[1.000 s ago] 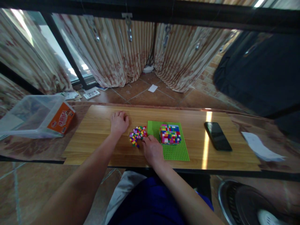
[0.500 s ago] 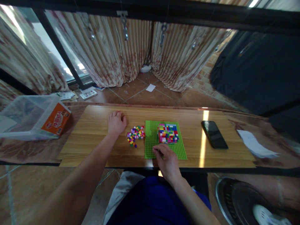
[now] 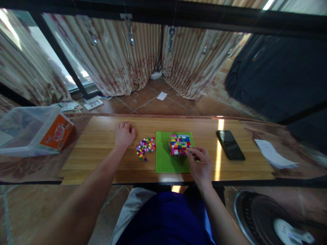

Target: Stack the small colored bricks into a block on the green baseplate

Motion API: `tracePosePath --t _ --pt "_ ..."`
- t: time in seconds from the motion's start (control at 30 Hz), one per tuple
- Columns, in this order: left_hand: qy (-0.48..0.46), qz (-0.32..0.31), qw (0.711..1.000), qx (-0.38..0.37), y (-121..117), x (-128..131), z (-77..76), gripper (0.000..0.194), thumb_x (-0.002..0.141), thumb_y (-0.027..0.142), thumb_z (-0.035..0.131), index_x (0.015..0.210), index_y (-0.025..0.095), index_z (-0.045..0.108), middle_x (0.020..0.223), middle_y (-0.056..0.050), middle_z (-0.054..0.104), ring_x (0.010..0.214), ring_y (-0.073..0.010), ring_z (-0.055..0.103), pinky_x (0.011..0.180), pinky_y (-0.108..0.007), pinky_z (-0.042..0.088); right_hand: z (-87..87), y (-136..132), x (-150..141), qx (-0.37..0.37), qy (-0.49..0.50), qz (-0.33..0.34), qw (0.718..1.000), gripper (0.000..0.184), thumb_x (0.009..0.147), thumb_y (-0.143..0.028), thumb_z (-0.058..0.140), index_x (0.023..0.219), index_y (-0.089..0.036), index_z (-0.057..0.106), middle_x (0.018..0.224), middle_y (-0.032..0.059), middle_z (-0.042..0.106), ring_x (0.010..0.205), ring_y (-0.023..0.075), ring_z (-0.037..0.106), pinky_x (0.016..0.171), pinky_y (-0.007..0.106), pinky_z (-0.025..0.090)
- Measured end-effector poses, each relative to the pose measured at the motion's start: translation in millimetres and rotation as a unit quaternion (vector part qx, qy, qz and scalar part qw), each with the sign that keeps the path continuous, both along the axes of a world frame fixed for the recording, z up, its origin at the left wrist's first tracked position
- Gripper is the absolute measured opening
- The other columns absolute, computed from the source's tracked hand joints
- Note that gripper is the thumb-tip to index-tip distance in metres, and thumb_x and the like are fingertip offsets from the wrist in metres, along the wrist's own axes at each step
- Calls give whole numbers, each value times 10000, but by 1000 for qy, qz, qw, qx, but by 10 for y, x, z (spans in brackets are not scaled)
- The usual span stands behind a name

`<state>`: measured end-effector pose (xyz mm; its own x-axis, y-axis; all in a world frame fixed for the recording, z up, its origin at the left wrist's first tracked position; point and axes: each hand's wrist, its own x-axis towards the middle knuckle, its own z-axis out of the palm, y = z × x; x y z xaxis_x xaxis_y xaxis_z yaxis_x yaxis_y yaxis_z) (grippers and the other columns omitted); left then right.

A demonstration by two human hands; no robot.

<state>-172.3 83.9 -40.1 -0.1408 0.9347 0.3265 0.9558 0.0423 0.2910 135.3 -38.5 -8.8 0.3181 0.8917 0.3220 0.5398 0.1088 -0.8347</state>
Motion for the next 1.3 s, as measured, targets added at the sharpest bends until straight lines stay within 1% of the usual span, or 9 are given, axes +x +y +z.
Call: tracePosePath --t 0.27,0.43,0.53,0.63,0.87,1.03,1.13,1.2,1.3 --pt "-4 -4 1000 8 16 -16 -33 325 858 298 464 1092 157 640 1164 -134 630 1109 -310 535 1006 -466 401 -40 66 11 -33 83 -11 996 217 771 -418 681 807 -212 739 978 63 611 816 159 600 647 288 490" --pt "-3 1 1000 11 11 -5 -20 330 855 296 467 1103 163 642 1169 -125 634 1113 -315 535 1001 -466 407 -121 105 53 -39 152 -6 988 220 727 -399 710 807 -195 721 917 54 649 836 173 610 719 317 493" --pt "-5 1 1000 7 2 5 -4 333 857 294 462 1100 160 644 1176 -127 633 1113 -317 535 1002 -466 406 -159 116 60 -43 176 -8 983 233 713 -399 717 811 -188 713 902 53 668 862 184 611 756 333 488" --pt "-7 0 1000 5 -8 11 9 340 858 294 458 1107 151 639 1181 -137 628 1117 -320 531 1005 -470 402 -148 119 45 -40 182 -13 982 223 706 -389 718 793 -184 707 880 48 661 840 179 609 735 322 483" --pt "-9 -2 1000 1 1 4 8 335 856 298 456 1096 153 639 1180 -141 624 1120 -317 527 1008 -468 397 -89 118 -2 -26 150 -23 988 187 715 -373 709 754 -191 704 871 40 621 779 154 583 669 289 476" --pt "-10 -3 1000 3 -3 6 13 335 858 301 448 1091 151 636 1179 -145 622 1119 -317 525 1003 -468 397 -157 85 27 -22 174 -8 984 238 722 -412 722 820 -196 715 888 43 641 755 146 577 654 285 479" --pt "-9 0 1000 3 -11 8 15 332 855 308 450 1087 161 637 1178 -139 621 1109 -314 530 994 -465 401 -182 35 67 -8 177 -24 984 305 736 -451 715 906 -197 717 884 44 651 719 136 562 626 278 474" --pt "-10 0 1000 3 -11 7 12 329 854 312 451 1083 167 639 1176 -135 619 1108 -310 530 997 -466 398 -163 -8 83 -2 165 -43 985 322 767 -462 685 941 -192 712 866 48 658 726 143 570 630 283 479" --pt "-13 1 1000 -1 -7 6 9 332 855 311 446 1086 169 639 1172 -138 619 1112 -310 526 1003 -473 389 -79 -74 46 10 156 -52 986 287 797 -439 660 915 -182 706 878 60 672 764 159 601 665 302 500"
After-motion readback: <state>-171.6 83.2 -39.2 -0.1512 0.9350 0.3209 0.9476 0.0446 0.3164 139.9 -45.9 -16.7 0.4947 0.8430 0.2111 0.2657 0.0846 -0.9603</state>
